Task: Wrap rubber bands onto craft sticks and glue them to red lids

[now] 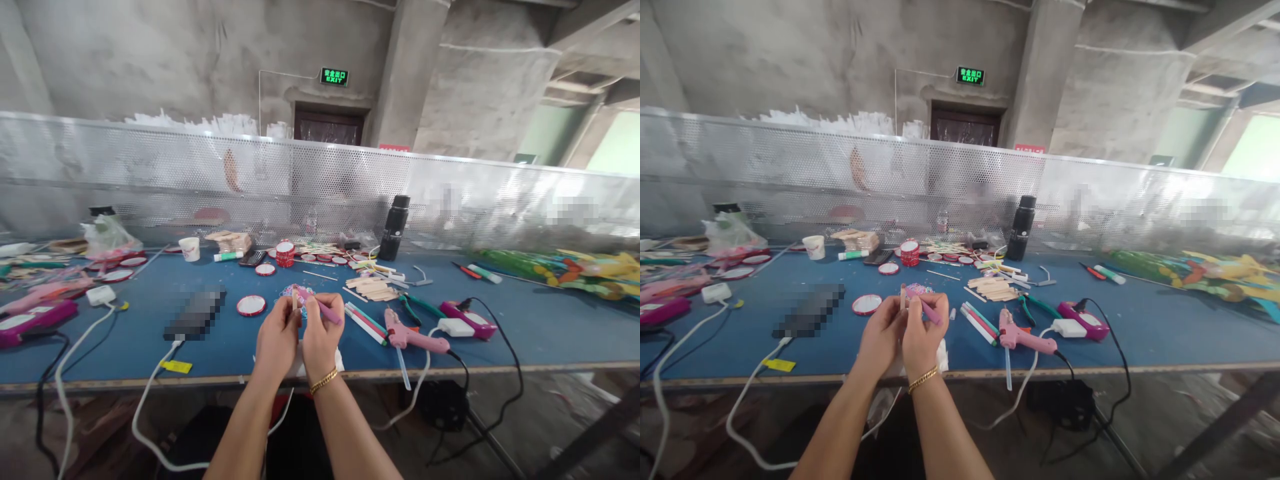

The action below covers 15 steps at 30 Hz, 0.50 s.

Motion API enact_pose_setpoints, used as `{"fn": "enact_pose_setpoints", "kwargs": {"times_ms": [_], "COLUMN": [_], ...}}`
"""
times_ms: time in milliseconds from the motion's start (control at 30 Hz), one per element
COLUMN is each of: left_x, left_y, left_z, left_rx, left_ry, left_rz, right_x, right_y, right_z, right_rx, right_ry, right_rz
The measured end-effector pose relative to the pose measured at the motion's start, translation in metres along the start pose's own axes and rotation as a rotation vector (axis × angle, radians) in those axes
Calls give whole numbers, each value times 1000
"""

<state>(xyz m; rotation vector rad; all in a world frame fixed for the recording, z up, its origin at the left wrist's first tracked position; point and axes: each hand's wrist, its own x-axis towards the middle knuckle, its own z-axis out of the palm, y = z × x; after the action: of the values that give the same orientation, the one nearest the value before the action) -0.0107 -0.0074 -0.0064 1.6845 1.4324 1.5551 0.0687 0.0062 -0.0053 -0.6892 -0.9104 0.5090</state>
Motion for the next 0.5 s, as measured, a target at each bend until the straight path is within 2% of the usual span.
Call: {"fn": "enact_pose_setpoints", "kwargs": {"times_ms": [500], "left_x": [1], "left_y": [0], "left_z": [0], "left_rx": [11], "left_ry": [-2], "left_rz": [-10], "right_x": [1], "right_y": [0], "right_z": [1], "right_rx": [6], "right_ry": [-31], "right_rz": [-1]}}
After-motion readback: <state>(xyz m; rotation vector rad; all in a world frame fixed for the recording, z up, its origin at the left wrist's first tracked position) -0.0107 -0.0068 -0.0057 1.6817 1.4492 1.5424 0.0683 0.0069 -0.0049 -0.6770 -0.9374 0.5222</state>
